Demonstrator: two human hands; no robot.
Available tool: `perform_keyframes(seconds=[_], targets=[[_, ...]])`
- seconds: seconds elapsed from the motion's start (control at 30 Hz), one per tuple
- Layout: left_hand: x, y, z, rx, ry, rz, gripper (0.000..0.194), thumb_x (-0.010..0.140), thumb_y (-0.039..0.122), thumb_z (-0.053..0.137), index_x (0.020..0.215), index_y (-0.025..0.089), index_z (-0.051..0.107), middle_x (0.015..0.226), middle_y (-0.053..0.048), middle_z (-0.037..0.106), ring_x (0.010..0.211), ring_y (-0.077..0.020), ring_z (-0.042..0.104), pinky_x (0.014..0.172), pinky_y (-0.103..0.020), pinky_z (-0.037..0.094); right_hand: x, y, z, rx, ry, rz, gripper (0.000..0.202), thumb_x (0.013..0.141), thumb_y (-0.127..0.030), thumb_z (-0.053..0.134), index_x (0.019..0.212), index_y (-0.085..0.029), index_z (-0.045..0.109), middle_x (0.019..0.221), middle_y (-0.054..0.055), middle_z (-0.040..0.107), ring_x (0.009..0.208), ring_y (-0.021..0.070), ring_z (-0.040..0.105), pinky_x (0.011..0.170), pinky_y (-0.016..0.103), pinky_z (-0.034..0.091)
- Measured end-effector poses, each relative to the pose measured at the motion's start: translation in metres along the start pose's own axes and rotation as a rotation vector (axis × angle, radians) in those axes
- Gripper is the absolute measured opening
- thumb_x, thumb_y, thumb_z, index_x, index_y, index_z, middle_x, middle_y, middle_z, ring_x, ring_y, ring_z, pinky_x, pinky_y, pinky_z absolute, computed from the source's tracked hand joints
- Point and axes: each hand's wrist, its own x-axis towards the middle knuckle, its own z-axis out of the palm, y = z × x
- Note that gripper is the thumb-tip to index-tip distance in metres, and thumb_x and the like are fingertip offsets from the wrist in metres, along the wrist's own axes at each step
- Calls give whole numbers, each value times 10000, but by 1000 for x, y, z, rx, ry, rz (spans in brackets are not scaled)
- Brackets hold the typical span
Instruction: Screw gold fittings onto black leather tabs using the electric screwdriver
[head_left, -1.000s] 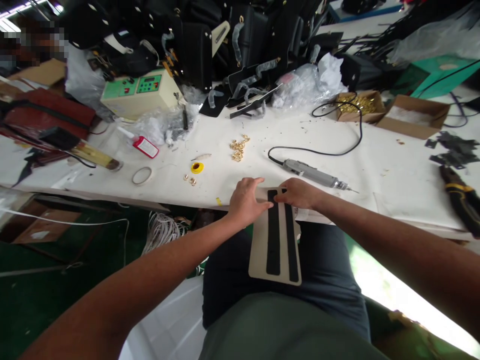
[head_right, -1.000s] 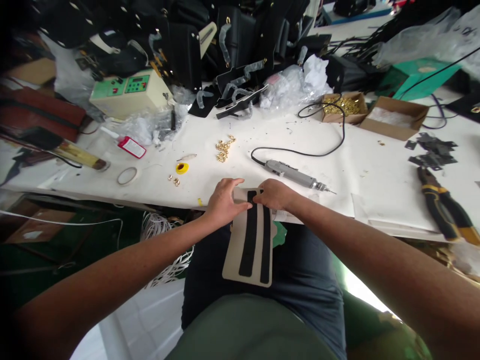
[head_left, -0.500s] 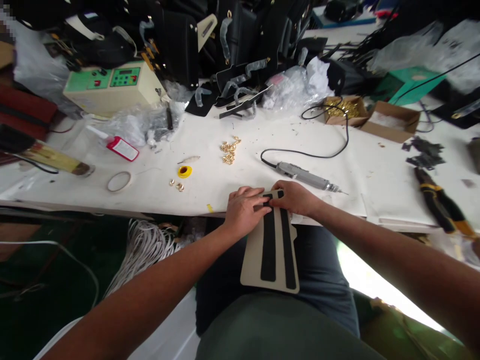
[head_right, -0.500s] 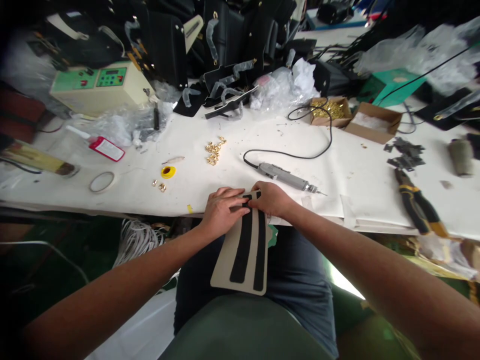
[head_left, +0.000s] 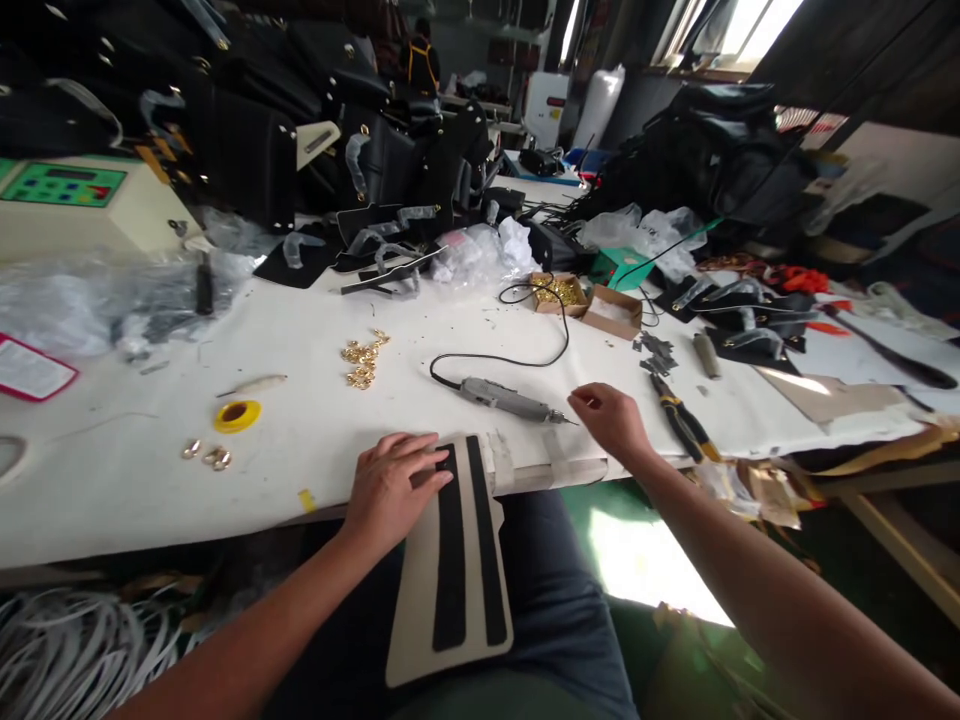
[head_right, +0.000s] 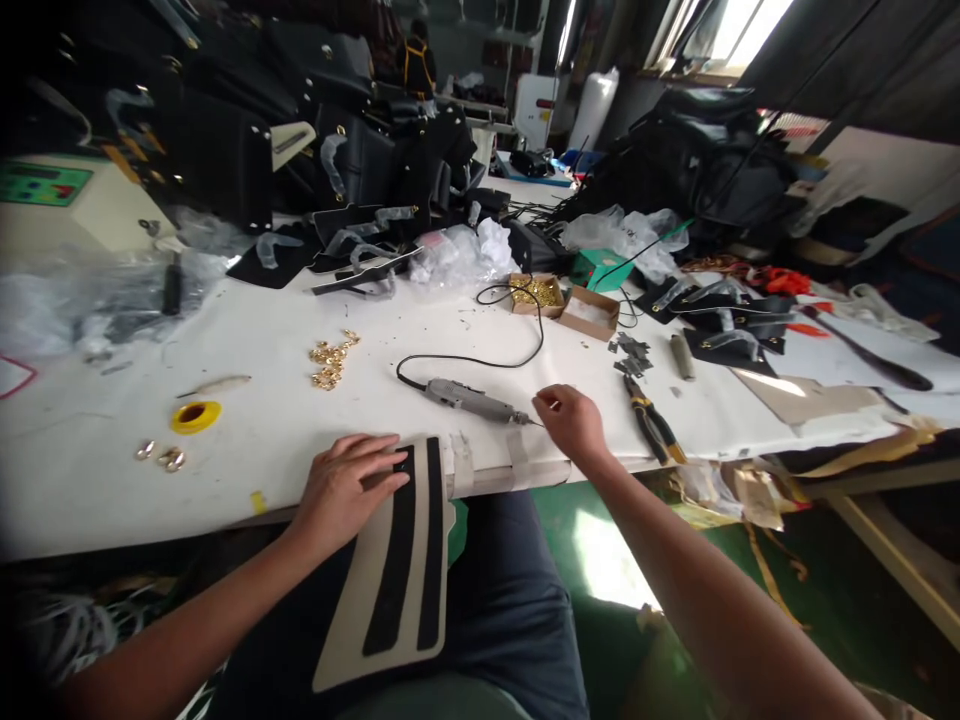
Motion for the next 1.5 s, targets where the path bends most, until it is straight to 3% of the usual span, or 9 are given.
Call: perform_keyframes(seconds=[0.17,0.47,0.8,0.9,1.03,1.13,1.2,1.33,1.5], targets=[[2,0,1,-8,17,11,185,876,368,805,1057,367,843,1334,23,766,1271,-346,644,1046,-552,510,31,62,-20,-93,40,173,330,775,-456,673,917,-189,805,844,91,799,774,252,706,749,369,508],[-3,6,3,-62,-31,-50,254,868,362,841,1121,353,823,1371,27,748,1342,-314,575,1129,-540,444,46,72,-29,-174,-183,241,253,798,-451,687,851,-224,784,594,85,679,648,300,646,743,468,461],[-9,4,9,-98,-8,-32,250,895,439,821,1130,351,817,1382,30,741,1329,-288,561,1104,-501,422,50,94,-19,-565,-128,47,466,922,-590,418,951,-265,751,1054,183,735,921,402,673,744,501,441],[-9,5,8,-101,-15,-34,243,901,441,813,1124,346,818,1380,25,742,1318,-289,563,1091,-500,424,43,70,-23,-491,-65,45,421,909,-561,451,911,-253,737,964,153,737,970,406,690,819,529,492],[-9,5,6,-105,-37,-26,252,907,438,807,1143,349,810,1394,28,735,1323,-290,559,1089,-512,418,11,-8,-20,-118,5,93,381,881,-561,621,986,-226,767,713,60,706,729,307,705,802,482,538],[-9,6,5,-101,-31,-26,257,908,433,808,1150,346,809,1395,24,734,1327,-290,556,1092,-518,415,-23,-73,7,219,-333,-48,361,860,-573,712,952,-227,757,757,50,713,677,231,662,680,378,526],[-9,6,4,-93,-28,-26,253,912,442,802,1147,348,810,1386,18,738,1315,-289,561,1084,-517,420,-38,-102,34,298,-505,-265,303,918,-532,681,898,-238,750,831,46,715,772,219,667,756,364,533],[-10,6,5,-76,-37,-8,258,933,466,772,1153,335,803,1387,6,738,1301,-290,563,1063,-507,423,-49,-121,75,284,-566,-446,253,979,-460,627,910,-251,752,890,45,706,887,227,662,839,364,520],[-11,4,8,-62,-21,13,273,962,489,729,1175,327,785,1407,-3,726,1305,-291,553,1051,-499,412,-51,-120,81,237,-570,-450,179,971,-382,646,905,-257,757,906,35,701,881,220,671,838,364,506]])
